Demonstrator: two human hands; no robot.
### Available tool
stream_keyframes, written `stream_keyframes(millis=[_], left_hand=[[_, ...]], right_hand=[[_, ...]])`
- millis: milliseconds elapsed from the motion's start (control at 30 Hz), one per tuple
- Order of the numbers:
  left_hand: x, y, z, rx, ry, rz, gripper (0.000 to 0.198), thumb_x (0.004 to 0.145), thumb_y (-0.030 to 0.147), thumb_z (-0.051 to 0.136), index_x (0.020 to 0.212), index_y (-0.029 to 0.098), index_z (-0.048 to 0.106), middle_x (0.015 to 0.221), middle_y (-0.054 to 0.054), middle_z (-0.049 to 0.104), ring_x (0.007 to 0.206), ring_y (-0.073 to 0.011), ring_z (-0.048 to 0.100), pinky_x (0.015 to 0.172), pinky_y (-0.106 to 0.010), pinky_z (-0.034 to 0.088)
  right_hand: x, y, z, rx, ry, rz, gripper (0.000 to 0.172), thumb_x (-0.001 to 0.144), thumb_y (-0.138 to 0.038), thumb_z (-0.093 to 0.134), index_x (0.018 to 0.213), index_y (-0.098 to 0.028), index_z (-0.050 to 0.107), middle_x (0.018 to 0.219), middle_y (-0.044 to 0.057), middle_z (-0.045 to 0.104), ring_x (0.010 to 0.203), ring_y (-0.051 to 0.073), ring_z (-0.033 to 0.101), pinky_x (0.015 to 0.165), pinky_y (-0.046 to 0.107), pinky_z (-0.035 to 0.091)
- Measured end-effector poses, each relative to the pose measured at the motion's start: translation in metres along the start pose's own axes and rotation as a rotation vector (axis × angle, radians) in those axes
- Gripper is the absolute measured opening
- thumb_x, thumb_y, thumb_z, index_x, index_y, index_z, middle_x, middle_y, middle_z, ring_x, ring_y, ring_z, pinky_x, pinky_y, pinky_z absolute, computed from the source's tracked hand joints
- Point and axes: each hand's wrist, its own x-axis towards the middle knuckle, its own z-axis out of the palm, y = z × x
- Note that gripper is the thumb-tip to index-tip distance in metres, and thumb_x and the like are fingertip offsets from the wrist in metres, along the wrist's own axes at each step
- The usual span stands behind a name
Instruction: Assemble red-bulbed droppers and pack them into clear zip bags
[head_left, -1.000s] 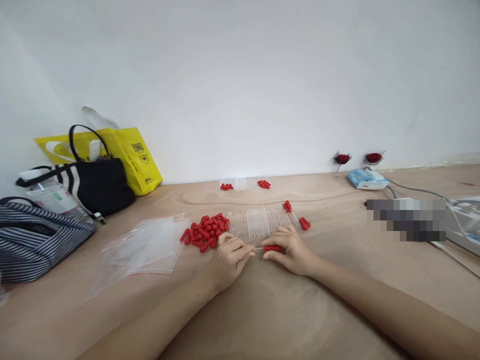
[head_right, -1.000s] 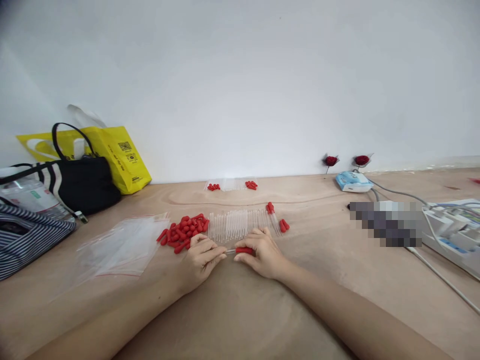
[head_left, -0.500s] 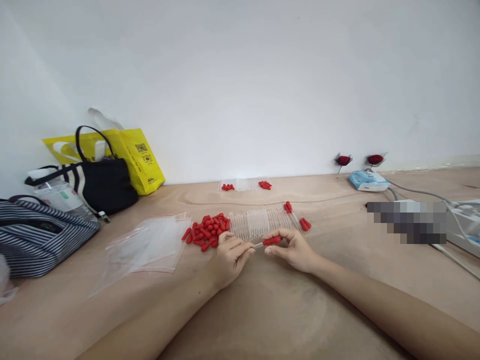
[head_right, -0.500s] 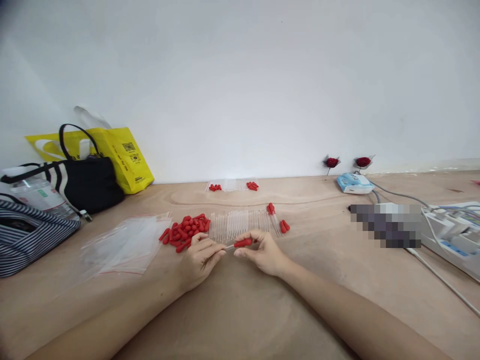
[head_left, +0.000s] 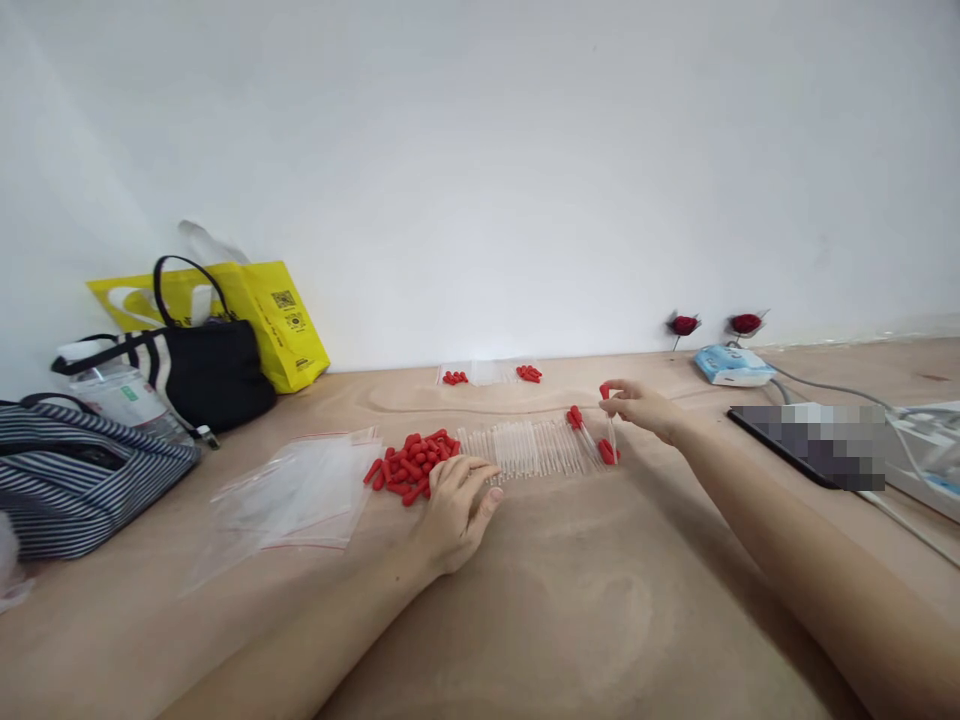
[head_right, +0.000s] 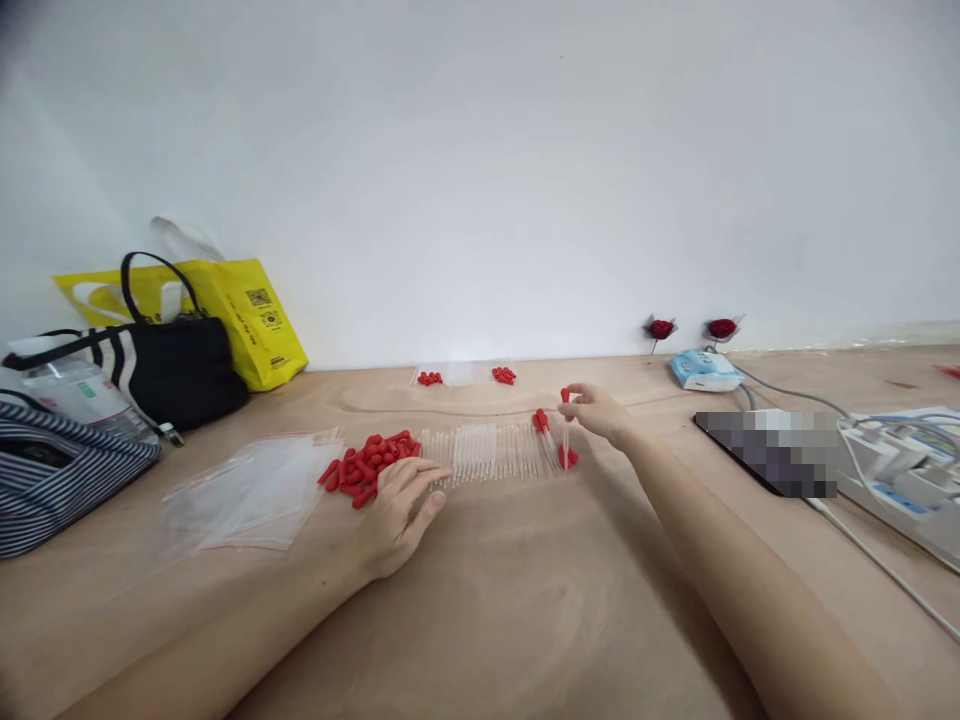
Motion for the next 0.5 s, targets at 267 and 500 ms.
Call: stream_keyframes(millis=[267, 500], left_hand=[[-0.001, -0.001, 0.001, 0.01, -0.032, -0.014, 0.024, 0.087, 0.028, 0.037, 0.091, 0.021, 0.06, 0.095, -0.006, 0.056, 0.096, -0.0213, 0.047, 0.085, -0.04, 0.031], [-0.002, 0.001, 0.001, 0.012, -0.054, -0.031, 0.024, 0.087, 0.026, 0.038, 0.087, 0.02, 0.062, 0.097, -0.006, 0.056, 0.097, -0.0218, 0.046, 0.085, -0.042, 0.031]], right_hand=[[0.018, 0.023, 0.029, -0.175, -0.039, 0.069, 0.062, 0.068, -0.021, 0.06, 0.124, -0.005, 0.036, 0.062, 0.0, 0.056, 0.057, 0.014, 0.052, 0.053, 0.024, 0.038], [0.016, 0.025, 0.025, -0.245, -0.087, 0.022, 0.056, 0.071, -0.031, 0.061, 0.12, -0.01, 0.042, 0.069, 0.001, 0.059, 0.063, 0.013, 0.056, 0.059, 0.022, 0.041]])
